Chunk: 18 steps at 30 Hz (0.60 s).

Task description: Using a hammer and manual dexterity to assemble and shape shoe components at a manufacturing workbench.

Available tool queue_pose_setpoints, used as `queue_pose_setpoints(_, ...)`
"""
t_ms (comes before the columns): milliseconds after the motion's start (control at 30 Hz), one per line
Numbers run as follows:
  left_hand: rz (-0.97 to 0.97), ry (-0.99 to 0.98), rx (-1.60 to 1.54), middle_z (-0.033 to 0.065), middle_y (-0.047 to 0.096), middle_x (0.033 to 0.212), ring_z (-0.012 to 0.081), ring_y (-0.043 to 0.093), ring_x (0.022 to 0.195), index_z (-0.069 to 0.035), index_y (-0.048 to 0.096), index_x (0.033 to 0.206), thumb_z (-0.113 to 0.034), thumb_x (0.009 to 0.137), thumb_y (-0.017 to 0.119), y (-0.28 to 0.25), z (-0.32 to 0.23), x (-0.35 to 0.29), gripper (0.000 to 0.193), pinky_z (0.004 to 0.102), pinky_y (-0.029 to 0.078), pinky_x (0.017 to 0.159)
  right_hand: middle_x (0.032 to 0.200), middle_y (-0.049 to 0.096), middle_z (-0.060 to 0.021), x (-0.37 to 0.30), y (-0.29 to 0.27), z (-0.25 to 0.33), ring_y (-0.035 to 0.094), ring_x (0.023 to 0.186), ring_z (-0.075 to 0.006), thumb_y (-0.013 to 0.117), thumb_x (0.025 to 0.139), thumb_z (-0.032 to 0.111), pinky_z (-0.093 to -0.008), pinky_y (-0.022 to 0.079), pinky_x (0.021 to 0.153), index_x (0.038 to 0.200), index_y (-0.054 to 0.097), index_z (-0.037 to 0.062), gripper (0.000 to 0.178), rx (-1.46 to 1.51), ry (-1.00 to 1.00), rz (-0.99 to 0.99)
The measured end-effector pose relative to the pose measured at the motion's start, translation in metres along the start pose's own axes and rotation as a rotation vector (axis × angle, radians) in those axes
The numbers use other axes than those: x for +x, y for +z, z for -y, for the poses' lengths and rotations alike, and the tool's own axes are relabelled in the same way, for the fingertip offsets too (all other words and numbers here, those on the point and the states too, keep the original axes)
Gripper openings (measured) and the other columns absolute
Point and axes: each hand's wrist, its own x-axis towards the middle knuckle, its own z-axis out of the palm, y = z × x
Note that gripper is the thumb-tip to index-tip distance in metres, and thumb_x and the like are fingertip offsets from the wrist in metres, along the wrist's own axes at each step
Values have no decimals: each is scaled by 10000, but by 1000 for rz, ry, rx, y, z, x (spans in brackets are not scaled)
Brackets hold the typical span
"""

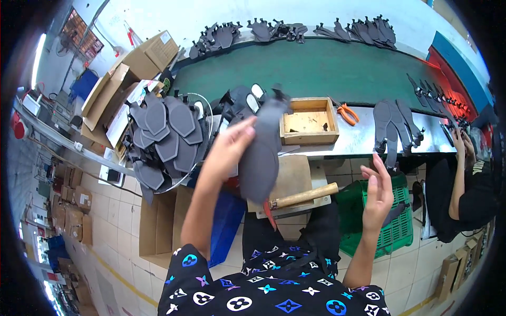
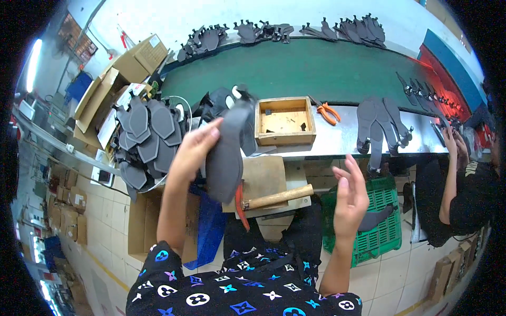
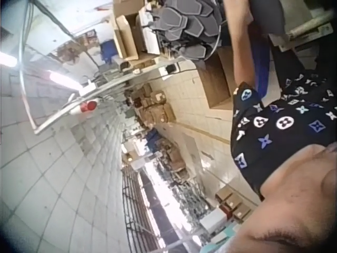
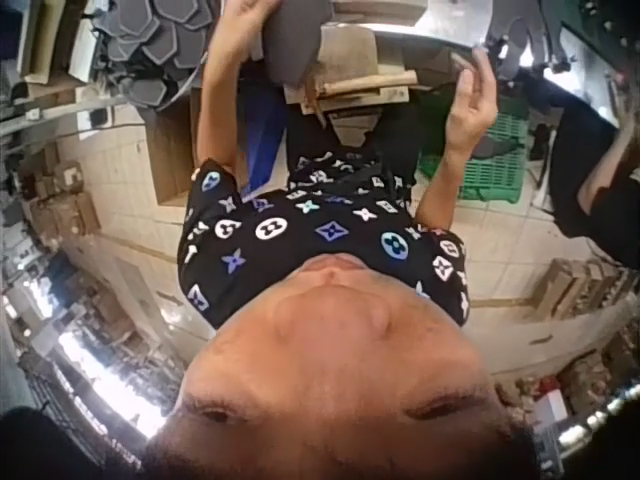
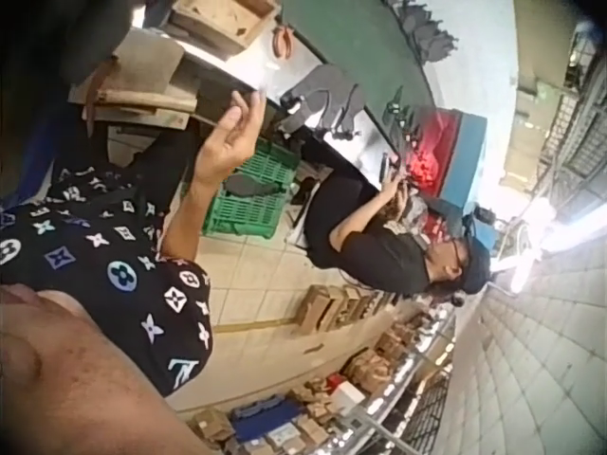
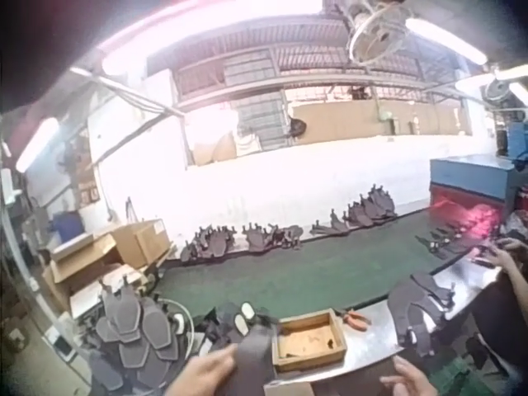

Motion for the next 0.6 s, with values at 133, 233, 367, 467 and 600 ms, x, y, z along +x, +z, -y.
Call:
queue_pose_setpoints(133,-445,234,756,178,687,1142,329,675,956,-11,650,1164,-154,983,517,-101,75,111,267,432,541,850,1362,582,-139,-25,-47,-35,640,1034,-167,475,1042,92,-310,513,935,1324,543,-26,314,-125,164,-86)
queue_pose_setpoints(233,-390,120,1218,141,683,1202,365,668,996,-36,665,1191,-155,938,539,-133,78,186,306,534,488,912,1137,635,-136,-59,-90,-63,650,982,-169,549,998,22,-294,516,912,1100,525,-9,110,-3,252,-274)
queue_pose_setpoints(367,82,-344,1892,111,666,1289,347,621,1186,-112,689,1240,-219,941,533,-136,145,240,354,665,219,1101,1014,657,-103,-92,-125,-80,658,859,-144,610,978,32,-269,529,824,1017,549,-6,82,-75,415,-366)
queue_pose_setpoints(467,153,-484,1837,129,606,1380,321,565,1299,-126,690,1268,-231,962,484,-150,180,245,383,654,16,1178,975,665,-100,-103,-134,-88,653,821,-129,619,973,30,-253,525,779,990,557,-8,74,-119,448,-439)
queue_pose_setpoints(600,-77,-277,1802,106,727,1135,297,671,1122,-106,747,1068,-190,923,508,-156,171,257,292,670,100,1165,957,671,-86,-100,-139,-87,644,810,-114,624,967,28,-239,519,758,999,559,-1,78,-146,512,-476)
